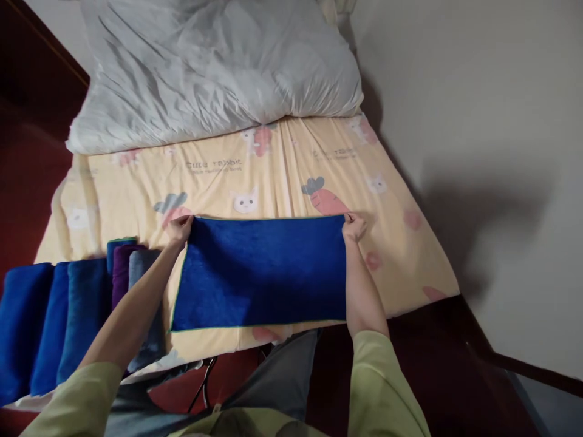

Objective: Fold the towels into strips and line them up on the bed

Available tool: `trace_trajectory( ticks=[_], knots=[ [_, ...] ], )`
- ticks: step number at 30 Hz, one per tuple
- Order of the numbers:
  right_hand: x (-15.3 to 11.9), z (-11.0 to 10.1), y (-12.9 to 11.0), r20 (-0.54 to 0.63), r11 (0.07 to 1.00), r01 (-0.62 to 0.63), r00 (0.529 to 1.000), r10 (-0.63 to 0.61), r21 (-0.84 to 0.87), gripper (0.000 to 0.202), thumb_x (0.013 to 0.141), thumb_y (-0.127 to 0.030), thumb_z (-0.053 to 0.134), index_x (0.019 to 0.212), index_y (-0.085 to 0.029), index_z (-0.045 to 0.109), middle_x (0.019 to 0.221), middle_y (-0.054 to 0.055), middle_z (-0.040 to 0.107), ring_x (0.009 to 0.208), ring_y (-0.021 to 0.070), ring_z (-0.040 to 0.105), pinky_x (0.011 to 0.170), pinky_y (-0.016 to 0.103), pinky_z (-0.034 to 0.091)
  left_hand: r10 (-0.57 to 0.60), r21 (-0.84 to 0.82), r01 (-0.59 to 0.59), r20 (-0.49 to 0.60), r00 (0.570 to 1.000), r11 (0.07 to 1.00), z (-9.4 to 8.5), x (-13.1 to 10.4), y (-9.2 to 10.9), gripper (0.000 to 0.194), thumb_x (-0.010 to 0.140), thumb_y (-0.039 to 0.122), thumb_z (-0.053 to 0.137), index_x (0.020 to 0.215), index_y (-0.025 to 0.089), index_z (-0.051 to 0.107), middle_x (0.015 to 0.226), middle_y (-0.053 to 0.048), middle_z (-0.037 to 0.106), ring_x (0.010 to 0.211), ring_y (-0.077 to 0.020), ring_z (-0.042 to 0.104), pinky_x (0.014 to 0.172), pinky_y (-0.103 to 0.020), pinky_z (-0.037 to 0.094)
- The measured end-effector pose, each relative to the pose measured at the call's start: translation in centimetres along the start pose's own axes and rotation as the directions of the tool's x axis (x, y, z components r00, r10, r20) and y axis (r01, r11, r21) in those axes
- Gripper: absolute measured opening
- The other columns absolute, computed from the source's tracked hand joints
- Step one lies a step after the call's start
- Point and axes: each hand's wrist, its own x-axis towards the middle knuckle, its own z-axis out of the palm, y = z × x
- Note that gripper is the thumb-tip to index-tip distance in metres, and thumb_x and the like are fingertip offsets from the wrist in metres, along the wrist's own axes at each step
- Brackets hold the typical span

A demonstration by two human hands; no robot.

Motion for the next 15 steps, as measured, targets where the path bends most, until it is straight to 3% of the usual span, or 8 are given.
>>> trace_trajectory(
  ticks=[4,7,9,12,15],
  knots=[
    [0.1,1.0,-1.3,-0.058,0.976,-0.168,0.985,0.161,-0.139,0.029,0.082,-0.032,0.058,0.092,-0.012,0.076,0.078,0.011,0.072,0.077,0.0215,0.065,0.081,0.037,0.052,0.005,0.073,-0.004,-0.008,1.0,0.997,0.4,-0.3,1.1,0.04,0.09,0.041,0.051,0.106,0.014,0.076,0.1,-0.017,0.076,0.097,-0.0332,0.07,0.089,-0.045,0.052],
    [-1.3,1.4,-2.8,-0.042,0.973,-0.138,0.99,0.133,-0.186,0.032,0.084,-0.029,0.053,0.101,-0.011,0.074,0.095,0.018,0.073,0.093,0.026,0.065,0.09,0.044,0.051,0.084,0.165,-0.06,-0.146,0.986,0.984,0.4,-3.0,2.2,0.041,0.092,0.035,0.047,0.119,0.015,0.071,0.121,-0.018,0.07,0.121,-0.0365,0.06,0.106,-0.053,0.042],
    [-3.5,1.7,-4.4,-0.054,0.972,-0.059,0.997,0.048,-0.226,0.042,0.088,-0.031,0.05,0.118,-0.009,0.069,0.121,0.024,0.066,0.114,0.0309,0.059,0.1,0.051,0.045,0.225,0.235,-0.179,-0.185,0.957,0.955,0.8,-6.0,2.9,0.049,0.093,0.033,0.045,0.136,0.015,0.06,0.147,-0.018,0.054,0.141,-0.037,0.042,0.116,-0.058,0.028],
    [-8.4,2.5,-7.0,0.075,0.936,0.165,0.986,-0.149,-0.311,0.059,0.096,-0.042,0.041,0.146,-0.012,0.049,0.154,0.022,0.042,0.139,0.0362,0.038,0.112,0.057,0.032,0.436,0.262,-0.425,0.019,0.9,0.866,2.1,-10.4,3.6,0.061,0.095,0.038,0.044,0.151,0.013,0.044,0.166,-0.015,0.025,0.155,-0.0346,0.016,0.124,-0.058,0.012],
    [-12.9,3.6,-8.1,0.339,0.899,0.324,0.915,-0.219,-0.294,0.068,0.1,-0.05,0.028,0.156,-0.012,0.035,0.164,0.017,0.027,0.151,0.0347,0.02,0.12,0.056,0.021,0.463,0.263,-0.487,0.152,0.873,0.833,3.9,-12.4,3.5,0.071,0.096,0.047,0.041,0.155,0.008,0.038,0.168,-0.016,0.015,0.156,-0.0361,0.001,0.125,-0.058,0.003]
  ],
)
